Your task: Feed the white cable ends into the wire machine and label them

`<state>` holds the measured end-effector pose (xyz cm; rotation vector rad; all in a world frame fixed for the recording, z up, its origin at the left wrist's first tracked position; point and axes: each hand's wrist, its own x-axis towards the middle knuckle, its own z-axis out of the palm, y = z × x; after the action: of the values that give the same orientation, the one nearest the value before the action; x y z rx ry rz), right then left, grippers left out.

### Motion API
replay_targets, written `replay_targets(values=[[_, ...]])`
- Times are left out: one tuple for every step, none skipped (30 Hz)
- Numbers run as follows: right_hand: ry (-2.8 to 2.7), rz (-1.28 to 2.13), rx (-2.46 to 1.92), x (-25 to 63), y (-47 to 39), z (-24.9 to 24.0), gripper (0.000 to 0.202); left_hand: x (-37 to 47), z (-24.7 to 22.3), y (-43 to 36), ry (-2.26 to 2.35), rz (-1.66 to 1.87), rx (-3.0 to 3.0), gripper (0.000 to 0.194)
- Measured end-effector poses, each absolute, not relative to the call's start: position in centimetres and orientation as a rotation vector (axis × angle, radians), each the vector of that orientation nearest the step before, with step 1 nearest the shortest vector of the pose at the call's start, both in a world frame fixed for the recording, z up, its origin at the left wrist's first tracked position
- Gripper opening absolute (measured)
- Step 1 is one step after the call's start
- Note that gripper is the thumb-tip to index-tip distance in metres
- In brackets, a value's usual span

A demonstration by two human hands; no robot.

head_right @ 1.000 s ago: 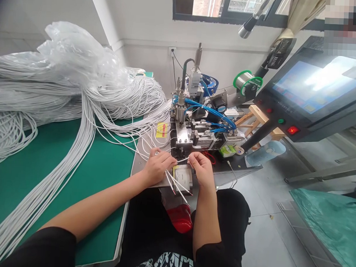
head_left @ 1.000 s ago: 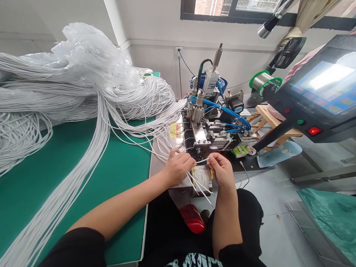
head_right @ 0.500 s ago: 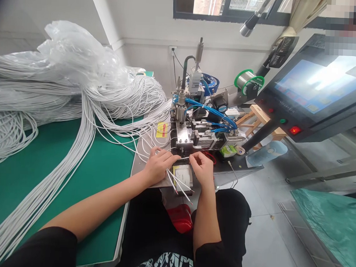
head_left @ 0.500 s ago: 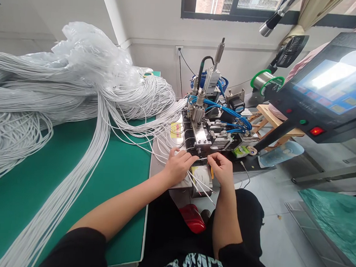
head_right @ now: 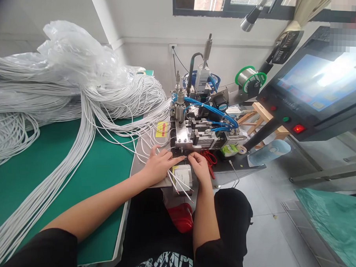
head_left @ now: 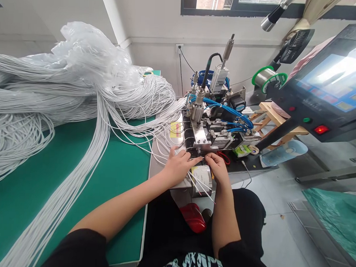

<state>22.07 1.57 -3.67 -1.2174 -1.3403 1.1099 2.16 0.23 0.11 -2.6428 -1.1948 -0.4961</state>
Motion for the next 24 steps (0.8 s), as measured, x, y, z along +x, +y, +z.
replay_targets(values=[[-1.312,1.129,-1.204,22.0,1.6,-3.9,0.027,2.2,0.2,0.2,-1.195,-0.471,-2.642,0.057],[-1.285,1.150,-1.190,22.0,1.7,-4.1,0.027,2.3,0.3,0.2,-1.199,-0.449,-2.642,0.058],[-1.261,1.171,-1.177,21.9,1.7,-4.2,0.027,2.3,0.3,0.2,-1.204,-0.428,-2.642,0.059],[-1.238,1.192,-1.165,21.9,1.8,-4.4,0.027,2.4,0.4,0.1,-1.211,-0.410,-2.639,0.059],[-1.216,1.213,-1.153,21.8,1.8,-4.5,0.027,2.5,0.4,0.1,-1.220,-0.395,-2.637,0.059],[-1.194,1.234,-1.141,21.8,1.8,-4.6,0.027,2.6,0.4,0.1,-1.229,-0.383,-2.633,0.058],[-1.174,1.253,-1.130,21.7,1.8,-4.6,0.027,2.7,0.5,0.0,-1.237,-0.371,-2.631,0.056],[-1.155,1.270,-1.120,21.7,1.8,-4.7,0.027,2.8,0.6,0.0,-1.245,-0.360,-2.629,0.055],[-1.138,1.283,-1.115,21.6,1.8,-4.7,0.027,2.9,0.6,-0.1,-1.255,-0.350,-2.626,0.055],[-1.125,1.291,-1.113,21.6,1.8,-4.8,0.026,3.0,0.7,-0.1,-1.263,-0.342,-2.623,0.055],[-1.116,1.296,-1.114,21.6,1.8,-4.8,0.026,3.0,0.7,-0.1,-1.269,-0.337,-2.618,0.055],[-1.110,1.300,-1.116,21.5,1.8,-4.9,0.026,3.0,0.7,-0.1,-1.272,-0.337,-2.614,0.055],[-1.105,1.305,-1.115,21.5,1.8,-4.9,0.026,3.0,0.7,0.0,-1.271,-0.342,-2.613,0.055],[-1.102,1.310,-1.112,21.5,1.7,-4.9,0.026,2.9,0.7,0.1,-1.264,-0.354,-2.619,0.056],[-1.100,1.311,-1.109,21.5,1.7,-4.9,0.026,2.7,0.5,0.2,-1.252,-0.374,-2.631,0.057],[-1.101,1.310,-1.110,21.6,1.6,-4.9,0.027,2.5,0.4,0.3,-1.238,-0.403,-2.649,0.058],[-1.107,1.298,-1.120,21.6,1.5,-5.0,0.029,2.3,0.2,0.4,-1.225,-0.442,-2.665,0.057],[-1.118,1.274,-1.140,21.7,1.4,-5.0,0.029,2.1,0.0,0.5,-1.209,-0.489,-2.677,0.055],[-1.133,1.238,-1.172,21.8,1.2,-4.9,0.030,1.8,-0.2,0.5,-1.196,-0.543,-2.682,0.052],[-1.150,1.191,-1.211,22.0,1.0,-4.9,0.030,1.6,-0.3,0.6,-1.185,-0.597,-2.678,0.049],[-1.168,1.138,-1.255,22.2,0.7,-4.8,0.030,1.5,-0.5,0.5,-1.178,-0.646,-2.668,0.044],[-1.184,1.086,-1.297,22.4,0.4,-4.6,0.031,1.4,-0.6,0.4,-1.174,-0.684,-2.654,0.041],[-1.196,1.042,-1.334,22.6,0.0,-4.4,0.031,1.3,-0.7,0.4,-1.175,-0.710,-2.641,0.039],[-1.206,1.010,-1.364,22.8,-0.4,-4.0,0.031,1.3,-0.7,0.3,-1.184,-0.724,-2.630,0.038]])
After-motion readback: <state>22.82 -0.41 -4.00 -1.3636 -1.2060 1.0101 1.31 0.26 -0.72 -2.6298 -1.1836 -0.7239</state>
